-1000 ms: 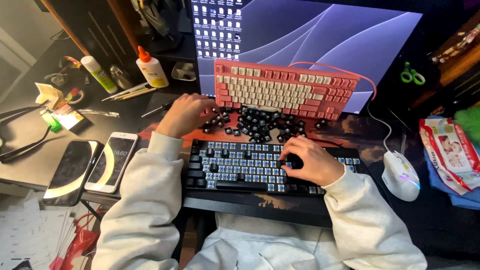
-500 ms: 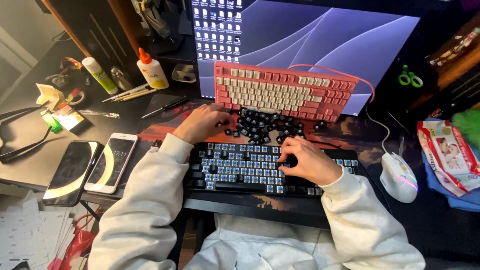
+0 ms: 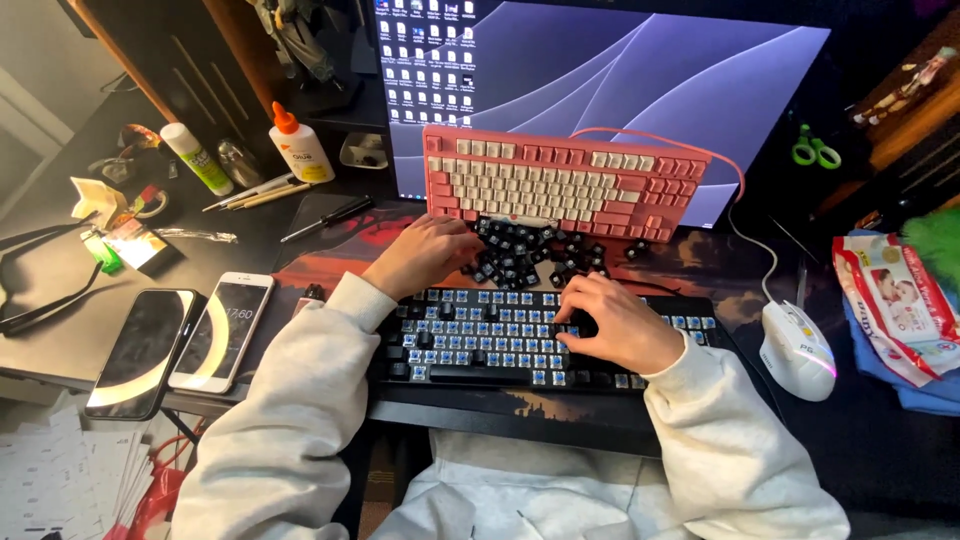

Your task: Installing or replacing keycaps on a mechanical keyboard base by pressing them onto the switches.

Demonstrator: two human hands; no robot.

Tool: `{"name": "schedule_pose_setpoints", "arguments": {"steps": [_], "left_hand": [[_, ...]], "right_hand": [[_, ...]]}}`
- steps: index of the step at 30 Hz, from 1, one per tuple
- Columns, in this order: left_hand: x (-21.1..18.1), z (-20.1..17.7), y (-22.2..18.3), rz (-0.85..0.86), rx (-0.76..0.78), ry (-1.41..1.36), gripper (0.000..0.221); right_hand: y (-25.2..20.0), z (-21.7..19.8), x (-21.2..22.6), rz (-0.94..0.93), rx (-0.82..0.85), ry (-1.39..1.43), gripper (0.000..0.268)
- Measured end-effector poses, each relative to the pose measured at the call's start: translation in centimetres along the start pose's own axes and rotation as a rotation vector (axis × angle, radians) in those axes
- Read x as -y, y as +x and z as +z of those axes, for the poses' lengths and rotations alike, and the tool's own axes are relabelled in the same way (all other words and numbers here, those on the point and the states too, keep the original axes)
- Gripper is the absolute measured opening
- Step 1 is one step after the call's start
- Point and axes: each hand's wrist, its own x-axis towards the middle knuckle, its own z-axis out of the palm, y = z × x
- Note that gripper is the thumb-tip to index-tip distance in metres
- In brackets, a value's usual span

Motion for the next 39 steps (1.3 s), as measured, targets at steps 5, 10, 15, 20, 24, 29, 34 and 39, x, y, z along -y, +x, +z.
{"name": "schedule_pose_setpoints", "arguments": {"steps": [5, 10, 15, 20, 24, 29, 34, 39], "left_hand": [[0.3, 1.3, 0.1, 0.013, -0.052, -0.069, 0.023], [0.6, 2.1, 0.6, -0.045, -0.053, -0.152, 0.026], [1.1, 2.7, 0.9, -0.114, -0.045, -0.231, 0.020], [0.7, 1.9, 1.1, -0.089, -0.067, -0.216, 0.023], [0.0, -0.7, 0.5, -0.083, -0.072, -0.177, 0.015], [0.3, -0.7, 0.4, -0.085, 0.003, -0.074, 0.011], [-0.2, -0.7, 0.4, -0.051, 0.020, -0.087, 0.016], [-1.0, -1.7, 0.5, -0.044, 0.044, -0.086, 0.019]], "right_hand": [[-0.1, 0.4, -0.5, -0.023, 0.008, -0.046, 0.012], [-0.2, -0.2, 0.5, -0.011, 0.021, -0.052, 0.013], [-0.2, -0.1, 0.4, -0.017, 0.041, -0.064, 0.012], [-0.3, -0.4, 0.9, -0.008, 0.044, -0.079, 0.012], [-0.3, -0.3, 0.8, -0.004, 0.042, -0.081, 0.011], [-0.3, -0.2, 0.6, -0.014, 0.041, -0.099, 0.012], [-0.4, -0.4, 1.0, -0.014, 0.045, -0.105, 0.011], [-0.6, -0.1, 0.9, -0.024, 0.030, -0.089, 0.011]]}}
